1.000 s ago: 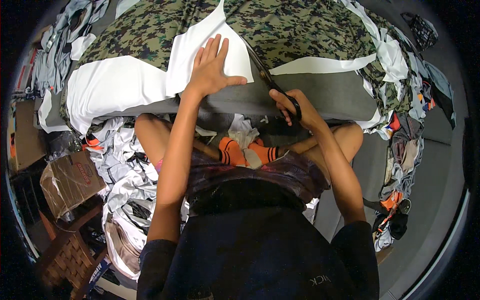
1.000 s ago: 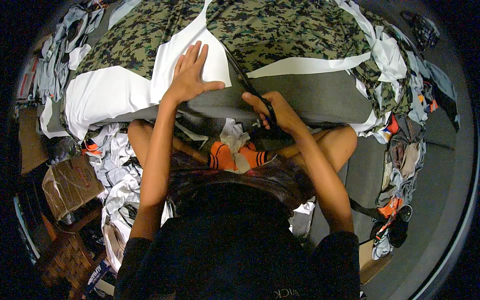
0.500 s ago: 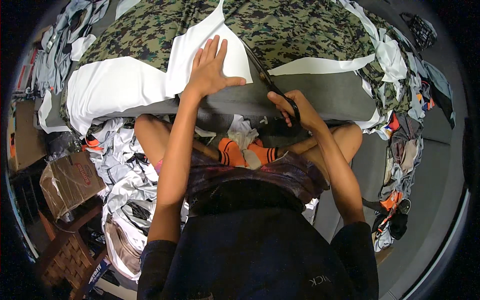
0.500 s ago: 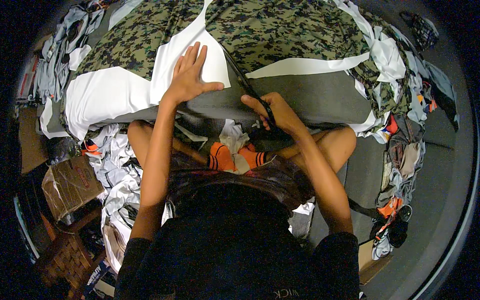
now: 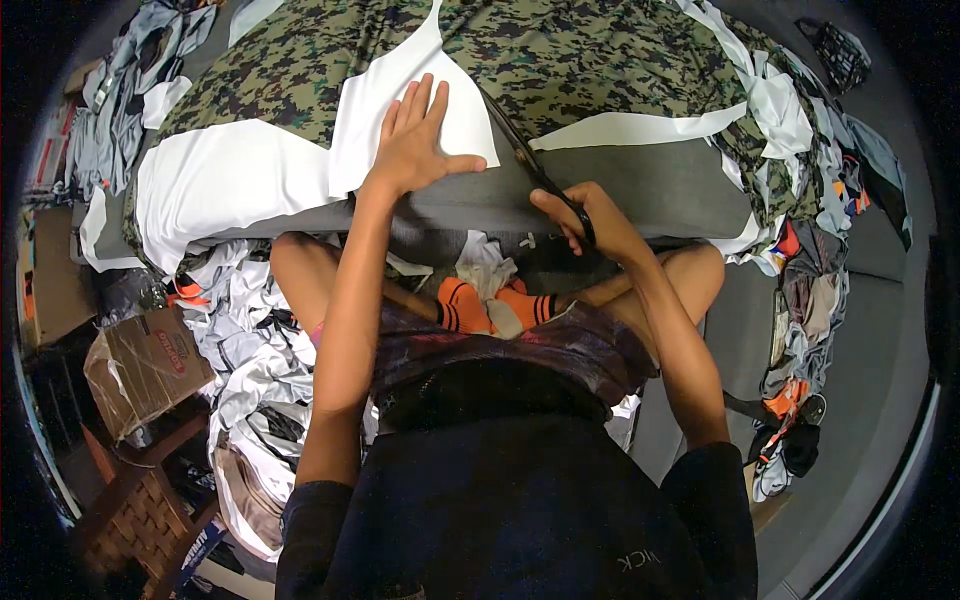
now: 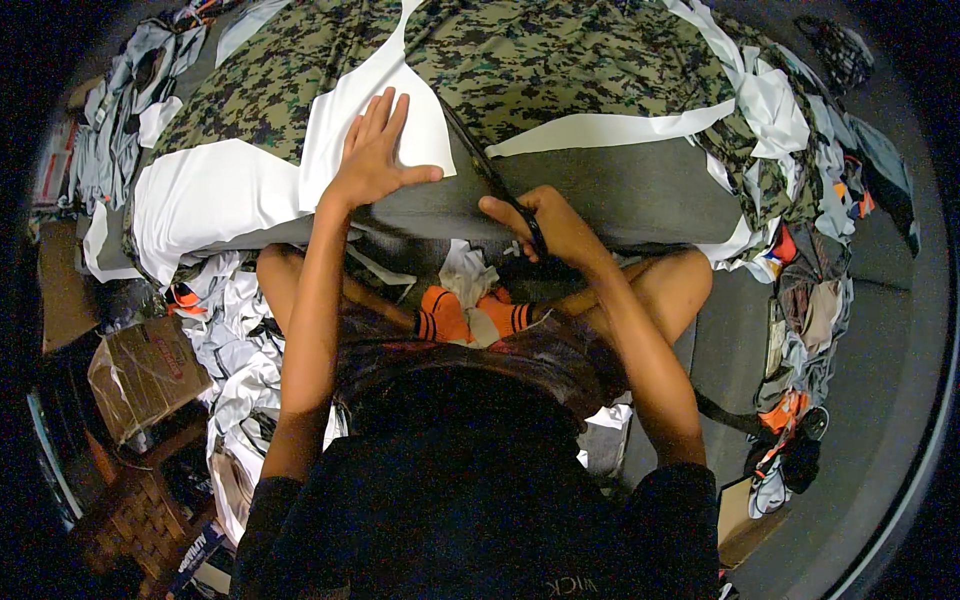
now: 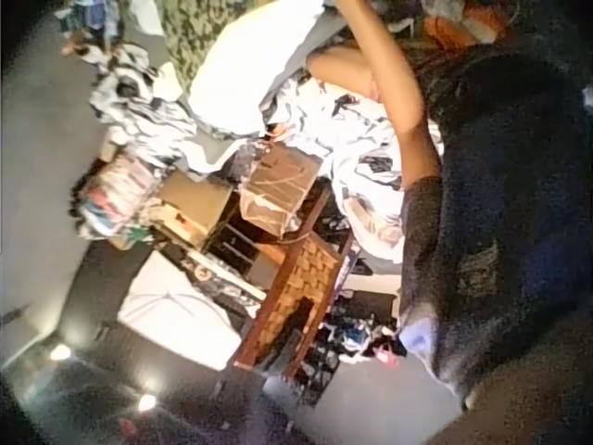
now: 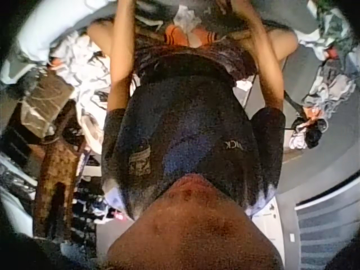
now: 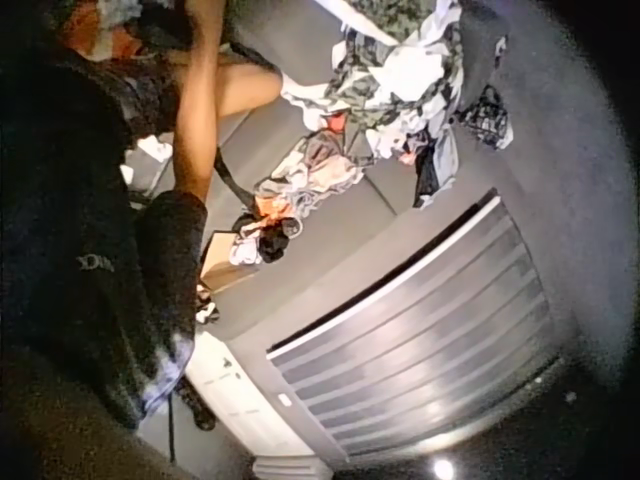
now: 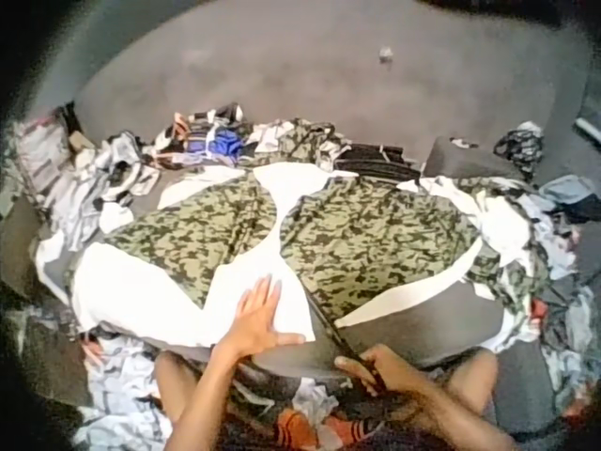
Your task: Cutting camouflage and white fabric using a pair of scissors on a workbench.
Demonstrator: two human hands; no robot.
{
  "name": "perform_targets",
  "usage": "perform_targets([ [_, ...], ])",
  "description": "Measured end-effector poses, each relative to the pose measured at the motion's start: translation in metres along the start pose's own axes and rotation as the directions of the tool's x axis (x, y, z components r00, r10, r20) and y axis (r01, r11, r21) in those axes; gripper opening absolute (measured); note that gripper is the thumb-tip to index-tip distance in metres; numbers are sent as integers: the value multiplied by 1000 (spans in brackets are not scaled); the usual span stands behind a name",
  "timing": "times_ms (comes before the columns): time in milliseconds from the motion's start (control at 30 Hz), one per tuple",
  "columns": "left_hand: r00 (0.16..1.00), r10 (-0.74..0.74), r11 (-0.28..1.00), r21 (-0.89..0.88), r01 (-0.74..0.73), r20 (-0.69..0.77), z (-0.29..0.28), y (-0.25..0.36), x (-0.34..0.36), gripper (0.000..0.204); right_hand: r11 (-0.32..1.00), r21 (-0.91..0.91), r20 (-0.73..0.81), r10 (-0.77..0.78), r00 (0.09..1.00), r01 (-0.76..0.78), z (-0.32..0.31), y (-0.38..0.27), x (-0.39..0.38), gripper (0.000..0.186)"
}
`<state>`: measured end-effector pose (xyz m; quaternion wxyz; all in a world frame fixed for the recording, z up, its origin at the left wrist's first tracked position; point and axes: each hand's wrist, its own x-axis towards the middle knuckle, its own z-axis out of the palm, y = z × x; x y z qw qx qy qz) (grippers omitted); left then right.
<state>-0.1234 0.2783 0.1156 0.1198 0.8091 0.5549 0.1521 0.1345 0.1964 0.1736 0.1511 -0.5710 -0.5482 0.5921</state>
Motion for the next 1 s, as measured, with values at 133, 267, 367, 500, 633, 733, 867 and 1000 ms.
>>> perform_targets([
  [133,999,31,999,-17,-32,-38,-2,-2,-5,109,997,-51,79,-48,996,53,-14,4,-18,52],
  [267,984,106,986,-115,-123,-147,-14,2,-19,83,975,-106,-427,-223,876,196,-44,31,-37,22],
  [367,958,98,978,-153,-144,-270,-29,12,-40,53,845,-507,-637,-500,587,170,-99,45,-7,26],
  [500,943,69,979,-161,-127,-325,-17,17,-49,31,769,-639,-630,-502,593,-28,-158,63,30,33],
  [633,928,49,979,-165,-117,-369,-20,17,-54,16,634,-743,-581,-450,678,-215,-164,61,42,30],
  [733,919,54,974,-181,-135,-391,-20,21,-54,10,582,-789,-544,-517,661,-194,-169,73,37,25],
  [867,969,58,932,-336,-139,-239,-25,29,-65,11,613,-762,-560,-462,688,-208,-179,110,1,36],
  [1000,985,107,903,-400,-155,-138,-24,39,-79,8,746,-549,-683,-140,717,-377,-158,100,-39,28],
])
